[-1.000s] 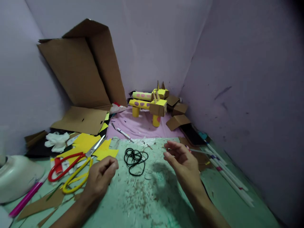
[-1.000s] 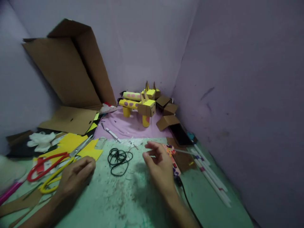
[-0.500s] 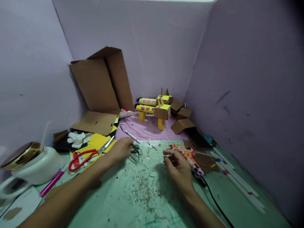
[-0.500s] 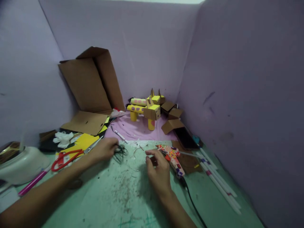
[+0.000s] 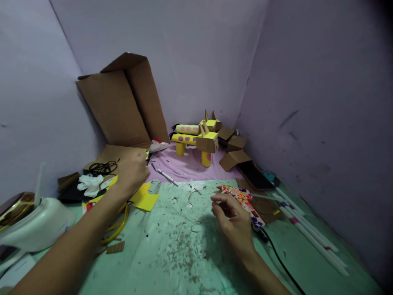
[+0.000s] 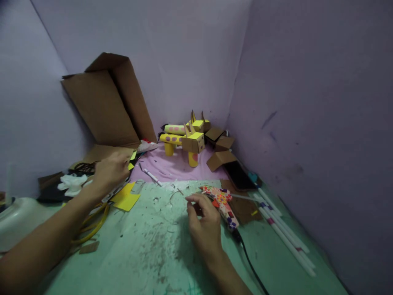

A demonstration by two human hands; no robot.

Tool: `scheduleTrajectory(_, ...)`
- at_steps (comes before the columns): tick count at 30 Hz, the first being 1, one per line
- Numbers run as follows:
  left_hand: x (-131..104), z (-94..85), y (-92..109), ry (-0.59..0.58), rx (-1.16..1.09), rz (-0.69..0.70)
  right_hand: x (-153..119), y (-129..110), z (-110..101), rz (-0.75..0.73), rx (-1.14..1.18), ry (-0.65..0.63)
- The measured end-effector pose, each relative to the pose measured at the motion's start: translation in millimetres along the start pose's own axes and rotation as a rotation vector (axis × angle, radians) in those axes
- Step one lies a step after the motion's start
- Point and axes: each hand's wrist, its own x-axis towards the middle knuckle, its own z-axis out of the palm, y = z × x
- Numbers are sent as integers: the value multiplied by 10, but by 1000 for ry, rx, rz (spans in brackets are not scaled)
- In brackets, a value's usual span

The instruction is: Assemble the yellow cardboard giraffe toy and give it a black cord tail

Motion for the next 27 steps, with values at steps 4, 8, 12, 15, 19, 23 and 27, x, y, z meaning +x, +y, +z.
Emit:
scheduleTrajectory(4, -40, 324, 580, -244, -250, 414, -6, 3, -15, -16, 43, 3)
scheduleTrajectory(8, -79, 648, 929, -380, -330, 523, -14, -9, -22, -35, 52, 0)
scheduleTrajectory(12, -79, 774, 966, -435, -362, 502, -25, -45, -28, -64, 37, -37)
scheduleTrajectory(15, -47, 824, 934, -461, -423, 501, -26, -61, -36, -75, 24, -61)
scheduleTrajectory(19, 21, 949, 916, -457, -539, 451, -32, -22, -11, -56, -33, -101)
scheduleTrajectory(23, 171, 889, 775, -325, -580, 344, -83, 52, 52, -1, -156, -252)
scheduleTrajectory(27, 390, 528, 437, -182, -578, 323, -134, 94, 86, -3, -224, -364)
